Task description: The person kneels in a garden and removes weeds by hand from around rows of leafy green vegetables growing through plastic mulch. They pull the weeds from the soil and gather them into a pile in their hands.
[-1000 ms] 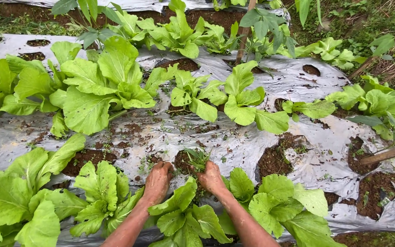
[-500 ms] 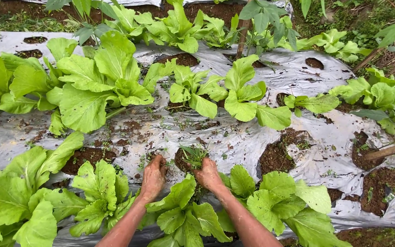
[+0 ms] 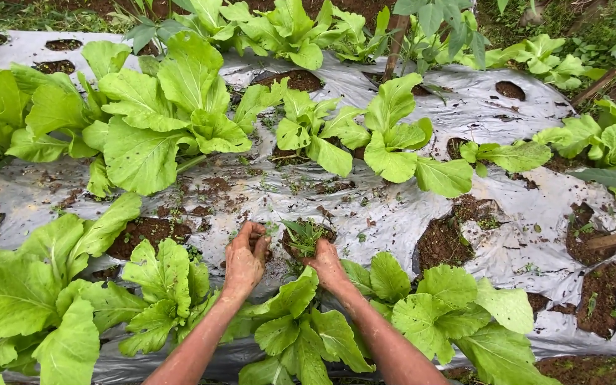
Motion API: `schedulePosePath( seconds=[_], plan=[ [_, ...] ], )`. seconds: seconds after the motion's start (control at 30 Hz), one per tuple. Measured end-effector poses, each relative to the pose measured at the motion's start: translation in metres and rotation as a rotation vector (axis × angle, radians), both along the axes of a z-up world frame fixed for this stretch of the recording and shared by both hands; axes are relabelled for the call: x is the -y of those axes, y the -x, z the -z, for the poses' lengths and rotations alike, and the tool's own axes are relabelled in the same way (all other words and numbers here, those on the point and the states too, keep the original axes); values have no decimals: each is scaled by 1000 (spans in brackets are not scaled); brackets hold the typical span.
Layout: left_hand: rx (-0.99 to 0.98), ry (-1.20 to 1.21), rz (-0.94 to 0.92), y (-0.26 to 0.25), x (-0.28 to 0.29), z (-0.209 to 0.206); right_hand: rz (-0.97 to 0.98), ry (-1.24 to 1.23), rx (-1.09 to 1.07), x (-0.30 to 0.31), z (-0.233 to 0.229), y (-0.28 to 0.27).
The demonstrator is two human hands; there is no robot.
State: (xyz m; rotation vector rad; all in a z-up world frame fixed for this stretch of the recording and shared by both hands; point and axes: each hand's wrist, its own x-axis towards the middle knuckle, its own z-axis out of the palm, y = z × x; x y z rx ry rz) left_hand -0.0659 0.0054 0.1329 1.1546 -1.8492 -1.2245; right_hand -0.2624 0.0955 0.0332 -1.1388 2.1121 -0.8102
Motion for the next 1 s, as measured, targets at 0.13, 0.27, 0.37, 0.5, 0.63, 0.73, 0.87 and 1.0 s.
schedulePosePath(
  seconds=[0.13,0.27,0.37,0.5,0.63,0.73,0.87,1.0],
  plan=[
    [-48,-89,66,1,4,13,85,26,107,12,6,-14],
    [1,-118,113,-1,6,29,87,133,140,9,-82,-55],
    [-27,-147,74,0,11,49,96,191,221,7,-84,-60],
    [-63,-257,79,5,14,66,23,262,204,12,-66,-69],
    [-56,-308,114,6,10,49,-40,246,99,0,-20,-28],
    [-24,-277,122,6,-4,8,-47,215,104,-6,10,-9],
    [-13,-27,167,8,-26,-46,-66,172,-28,-1,34,-12],
    [-63,85,281,5,-32,-72,-81,129,59,-1,24,-7]
  ],
)
